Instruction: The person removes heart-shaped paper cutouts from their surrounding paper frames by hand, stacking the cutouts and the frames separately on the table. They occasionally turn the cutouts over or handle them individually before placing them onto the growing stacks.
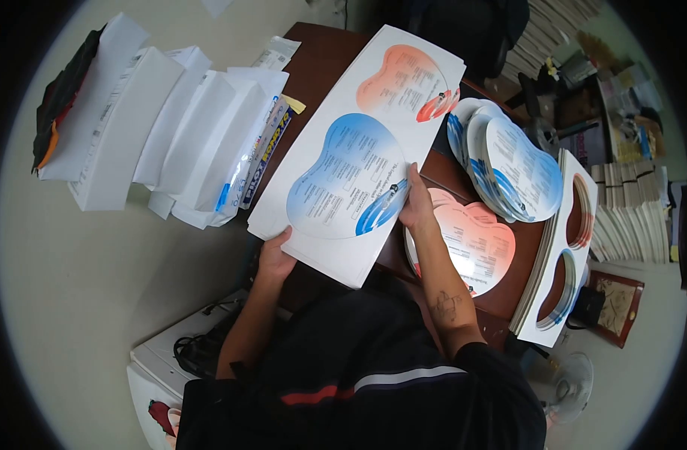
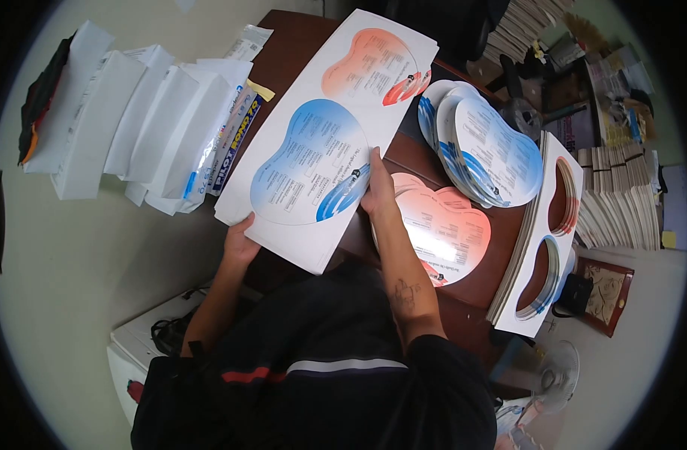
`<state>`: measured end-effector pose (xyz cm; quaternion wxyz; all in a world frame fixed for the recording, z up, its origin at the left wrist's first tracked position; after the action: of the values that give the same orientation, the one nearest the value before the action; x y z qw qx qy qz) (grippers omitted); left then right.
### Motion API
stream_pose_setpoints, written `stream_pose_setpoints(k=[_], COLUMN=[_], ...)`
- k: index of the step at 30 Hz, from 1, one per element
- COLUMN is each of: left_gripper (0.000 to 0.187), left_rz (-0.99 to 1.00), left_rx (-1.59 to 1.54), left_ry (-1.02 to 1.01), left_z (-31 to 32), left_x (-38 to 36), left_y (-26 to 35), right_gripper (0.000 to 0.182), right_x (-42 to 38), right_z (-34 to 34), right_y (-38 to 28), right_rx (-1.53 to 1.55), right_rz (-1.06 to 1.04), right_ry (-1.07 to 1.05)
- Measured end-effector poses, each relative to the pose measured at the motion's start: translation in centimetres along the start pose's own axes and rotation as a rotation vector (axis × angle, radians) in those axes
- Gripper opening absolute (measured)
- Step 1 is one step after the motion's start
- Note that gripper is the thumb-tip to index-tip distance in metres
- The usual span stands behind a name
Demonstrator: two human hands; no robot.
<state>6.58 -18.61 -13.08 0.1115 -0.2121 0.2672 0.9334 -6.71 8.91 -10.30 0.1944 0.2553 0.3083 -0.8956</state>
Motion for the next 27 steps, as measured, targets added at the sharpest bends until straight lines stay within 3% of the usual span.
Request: stream_pose_setpoints(k=[6,12,18,21,27], left_gripper=[0.049,0.054,0.051,0.05,0.049], left_rz=[0.042,0.057,0.029,0.024,0.027], left_rx=[-0.097,-0.109,-0.101,-0.123,-0.209], left_ry=[0.073,0.047,0.007,-0.058,-0.028], left_z=[0.8,0.7,0.2,0.5,0.2], left_x=[-0.2,0.6,0.7,0.9,0.3], left_y=[-0.4,-0.7,-1.3,-1.7,-1.3], right_gripper=[0.048,0.048,0.048,0.047,0.047], right_x=[1.1,1.2,1.3,0.7,0.4], right_z=[-1.3,-0.1,-0.2,1.5,1.3], right_y=[-0.5,0.0,0.2,0.4,0.0], right_rx=[0.03,0.164,0.154,0.294,0.178], right_rz=[-0.025,0.018,0.032,0.051,0.032], right_ry=[0.029,-0.189,-0.143,-0.244,-0.091])
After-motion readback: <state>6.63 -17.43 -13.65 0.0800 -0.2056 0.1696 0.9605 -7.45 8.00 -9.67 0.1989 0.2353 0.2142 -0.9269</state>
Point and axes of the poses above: each hand's wrist, its own x-axis towards the middle knuckle, its own z-axis out of the palm, y = z × x, the point moved 9 cm from there along x, towards the middle knuckle, and after that the axes turned 5 degrees about -y, right-handed, at the moved point
